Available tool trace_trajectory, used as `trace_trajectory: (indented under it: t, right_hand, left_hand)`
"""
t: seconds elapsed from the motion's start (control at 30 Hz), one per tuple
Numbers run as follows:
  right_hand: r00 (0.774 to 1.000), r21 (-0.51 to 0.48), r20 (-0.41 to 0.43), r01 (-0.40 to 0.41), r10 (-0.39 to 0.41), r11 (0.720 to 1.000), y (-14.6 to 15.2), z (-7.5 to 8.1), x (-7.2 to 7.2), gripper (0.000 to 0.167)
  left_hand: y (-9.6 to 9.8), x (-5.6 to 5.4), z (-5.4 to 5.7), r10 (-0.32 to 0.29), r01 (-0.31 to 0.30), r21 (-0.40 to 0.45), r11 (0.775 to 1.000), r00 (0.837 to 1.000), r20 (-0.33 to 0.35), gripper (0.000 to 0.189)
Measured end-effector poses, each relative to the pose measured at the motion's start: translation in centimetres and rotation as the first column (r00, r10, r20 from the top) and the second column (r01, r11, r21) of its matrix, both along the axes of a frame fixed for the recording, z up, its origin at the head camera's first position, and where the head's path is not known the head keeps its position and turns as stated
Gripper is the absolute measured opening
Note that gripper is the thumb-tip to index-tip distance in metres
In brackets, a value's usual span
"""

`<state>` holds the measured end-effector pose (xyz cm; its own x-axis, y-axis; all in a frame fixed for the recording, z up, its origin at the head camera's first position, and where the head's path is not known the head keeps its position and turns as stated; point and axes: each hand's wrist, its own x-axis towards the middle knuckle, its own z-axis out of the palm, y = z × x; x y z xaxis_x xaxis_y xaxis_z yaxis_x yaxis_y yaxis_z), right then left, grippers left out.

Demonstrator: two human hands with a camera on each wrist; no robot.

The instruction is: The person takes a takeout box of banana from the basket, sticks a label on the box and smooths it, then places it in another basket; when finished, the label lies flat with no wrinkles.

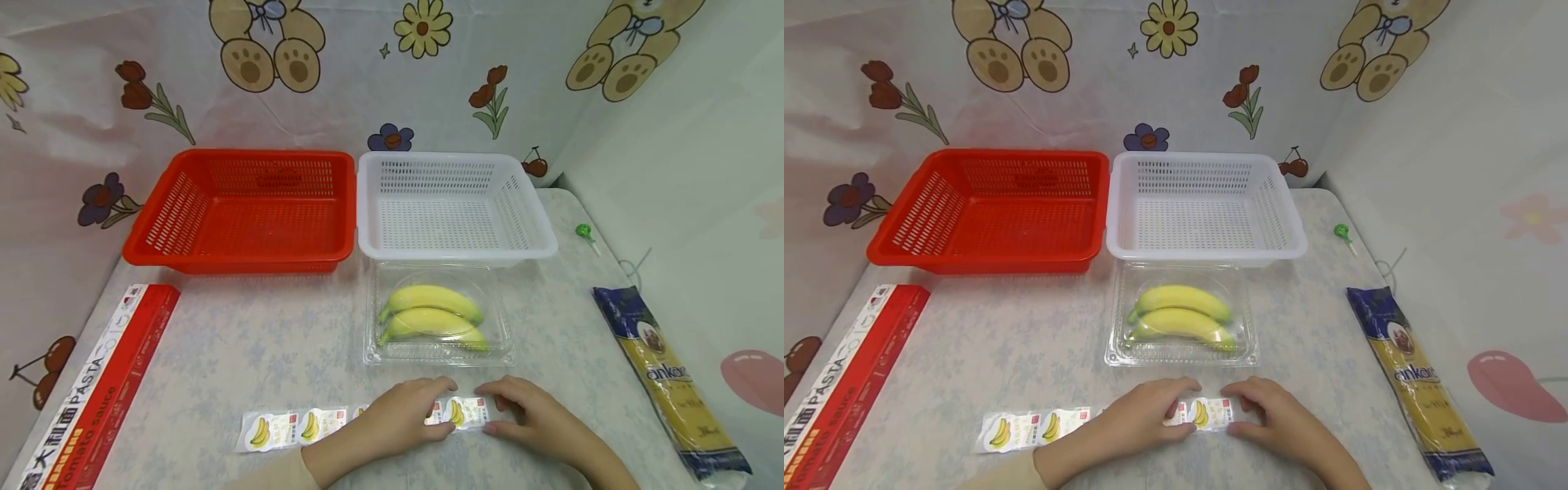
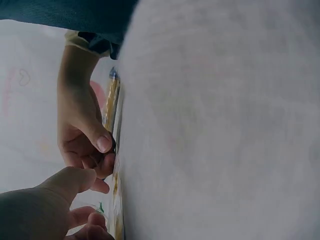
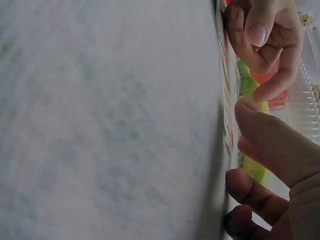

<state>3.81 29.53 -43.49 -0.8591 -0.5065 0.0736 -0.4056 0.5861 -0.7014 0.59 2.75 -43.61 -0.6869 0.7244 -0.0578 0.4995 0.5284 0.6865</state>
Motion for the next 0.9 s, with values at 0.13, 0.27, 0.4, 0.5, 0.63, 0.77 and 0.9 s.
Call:
trace_trajectory:
  t: [0.13, 0.27, 0.4, 0.5, 0.63, 0.77, 0.9]
  right_hand:
    - [0.996, 0.020, -0.088, -0.008, 0.010, 1.000, -0.5, -0.4, -0.1, 0.036]
    - [0.996, 0.023, -0.090, 0.016, -0.013, 1.000, -0.8, -0.7, 0.0, 0.030]
    - [0.997, 0.016, -0.070, 0.037, -0.035, 0.999, -0.9, -0.8, 0.0, 0.025]
    - [0.998, 0.011, -0.059, 0.039, -0.039, 0.999, -0.9, -0.7, -0.1, 0.023]
    - [0.998, 0.003, -0.061, 0.033, -0.032, 0.999, -0.9, -0.6, -0.2, 0.022]
    - [0.997, -0.006, -0.075, 0.029, -0.029, 1.000, -1.1, -0.5, -0.2, 0.022]
    - [0.998, 0.003, -0.055, 0.031, -0.031, 1.000, -1.1, -0.4, -0.3, 0.021]
  left_hand:
    - [0.2, 0.3, -0.6, -0.021, 0.019, -0.023, 1.000, 0.997, -0.070, 0.049]
    - [0.4, 0.4, -1.0, -0.017, 0.014, -0.025, 1.000, 0.992, -0.124, 0.048]
    - [0.6, 0.3, -1.3, -0.010, 0.006, -0.029, 1.000, 0.987, -0.160, 0.048]
    - [0.7, 0.2, -1.4, -0.010, 0.004, -0.032, 0.999, 0.982, -0.188, 0.045]
    - [0.7, 0.2, -1.4, -0.009, 0.003, -0.032, 0.999, 0.983, -0.184, 0.041]
    - [0.7, 0.1, -1.2, -0.006, 0.001, -0.032, 0.999, 0.987, -0.161, 0.039]
    - [0.7, 0.0, -1.1, 0.004, -0.009, -0.028, 1.000, 0.986, -0.164, 0.035]
